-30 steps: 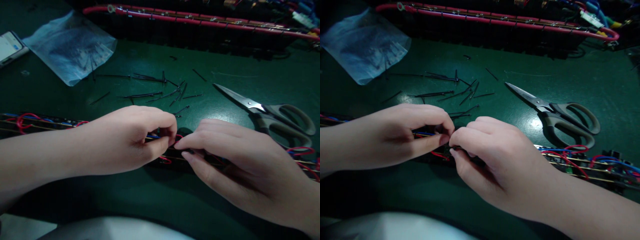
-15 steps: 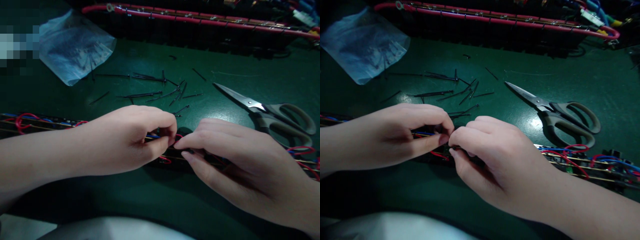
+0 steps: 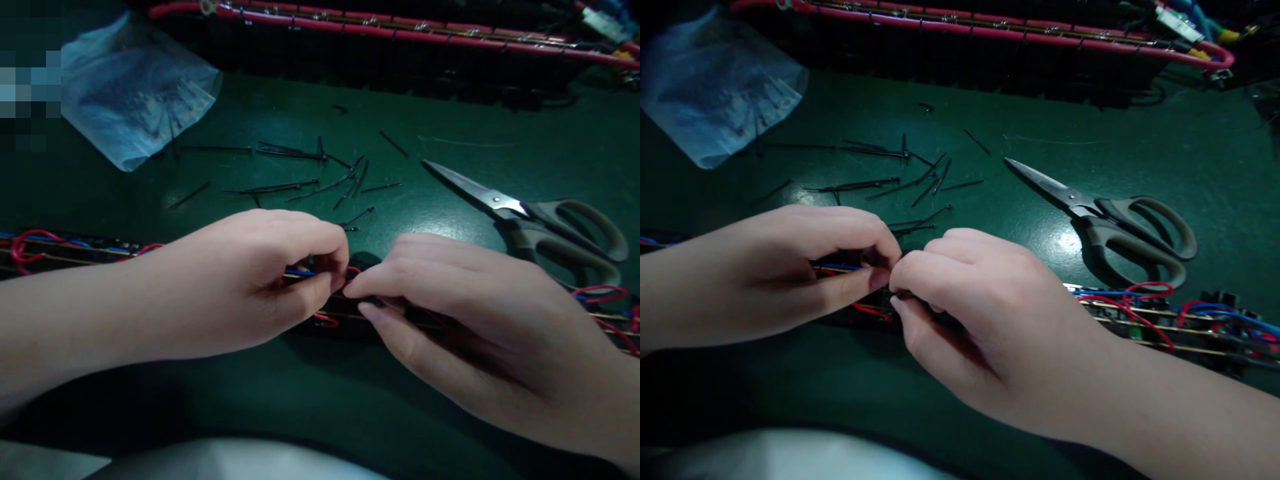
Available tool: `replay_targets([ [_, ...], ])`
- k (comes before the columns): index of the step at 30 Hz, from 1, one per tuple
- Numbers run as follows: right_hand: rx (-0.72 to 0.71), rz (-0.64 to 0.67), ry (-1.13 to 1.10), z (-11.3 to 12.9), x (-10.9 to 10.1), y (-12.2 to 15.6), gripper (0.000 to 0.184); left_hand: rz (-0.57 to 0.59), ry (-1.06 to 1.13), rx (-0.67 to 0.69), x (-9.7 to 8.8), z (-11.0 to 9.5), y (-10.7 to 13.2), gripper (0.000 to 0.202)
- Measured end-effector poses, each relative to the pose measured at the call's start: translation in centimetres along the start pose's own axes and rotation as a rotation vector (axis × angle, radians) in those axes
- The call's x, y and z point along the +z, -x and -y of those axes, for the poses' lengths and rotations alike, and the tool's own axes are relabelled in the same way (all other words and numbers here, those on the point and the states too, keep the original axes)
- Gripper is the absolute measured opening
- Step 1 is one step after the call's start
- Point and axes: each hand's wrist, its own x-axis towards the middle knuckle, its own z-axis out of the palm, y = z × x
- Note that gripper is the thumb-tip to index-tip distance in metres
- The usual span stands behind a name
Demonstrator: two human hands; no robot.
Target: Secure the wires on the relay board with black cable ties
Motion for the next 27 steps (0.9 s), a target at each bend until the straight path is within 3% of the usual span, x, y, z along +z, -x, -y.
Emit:
replay_targets([
  [27, -0.013, 0.012, -0.002, 0.10, -0.13, 0.01, 0.013, -0.060, -0.020, 0.070, 0.16, 0.19, 0.11, 0.017],
])
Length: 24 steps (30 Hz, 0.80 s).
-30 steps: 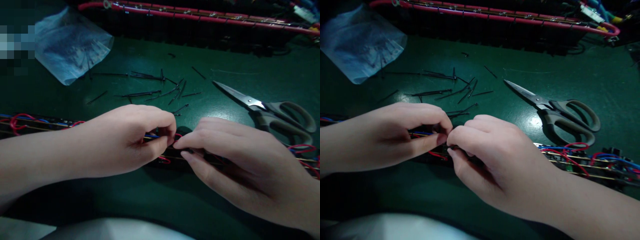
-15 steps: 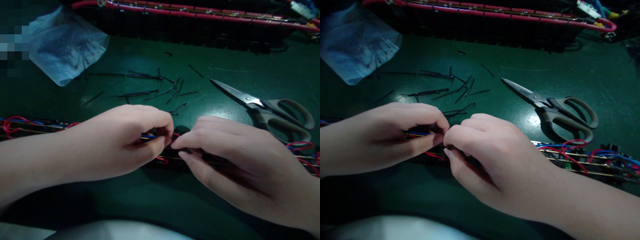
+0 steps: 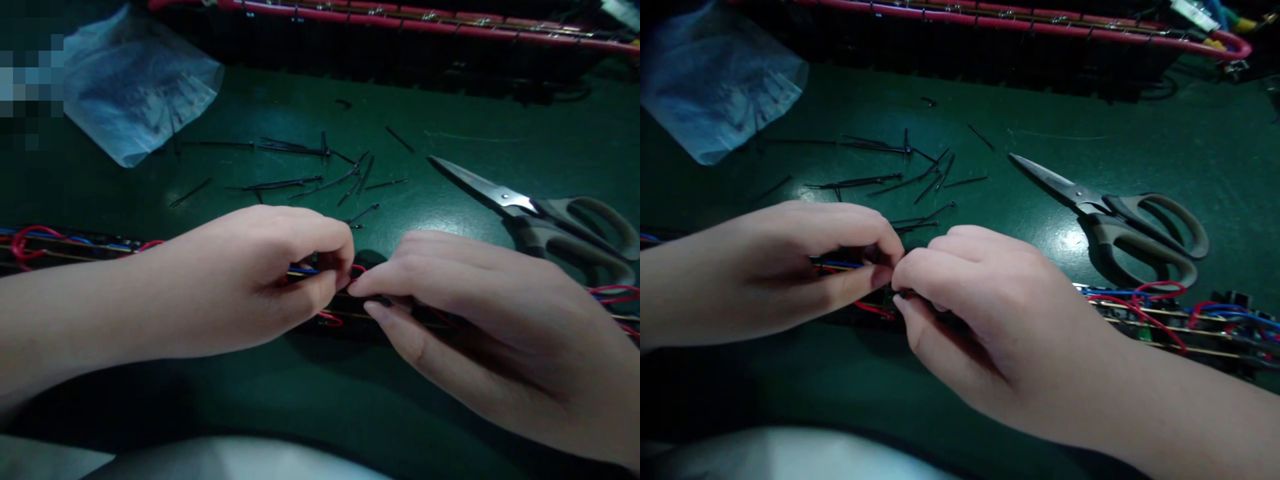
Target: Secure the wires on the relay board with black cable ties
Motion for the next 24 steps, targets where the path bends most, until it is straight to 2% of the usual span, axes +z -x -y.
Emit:
replay_targets([
  [13, -0.014, -0.030, 0.038, -0.27, 0.03, 0.34, 0.012, -0.017, 0.000, 0.022, 0.00, 0.12, -0.03, 0.019],
  [18, -0.023, -0.032, 0.030, -0.42, 0.12, 0.47, 0.010, 0.018, -0.007, 0.010, -0.15, 0.16, 0.05, 0.018],
  [24, -0.034, -0.045, 0.022, -0.52, 0.18, 0.46, 0.011, -0.016, 0.010, 0.039, 0.14, 0.38, 0.03, 0.016],
])
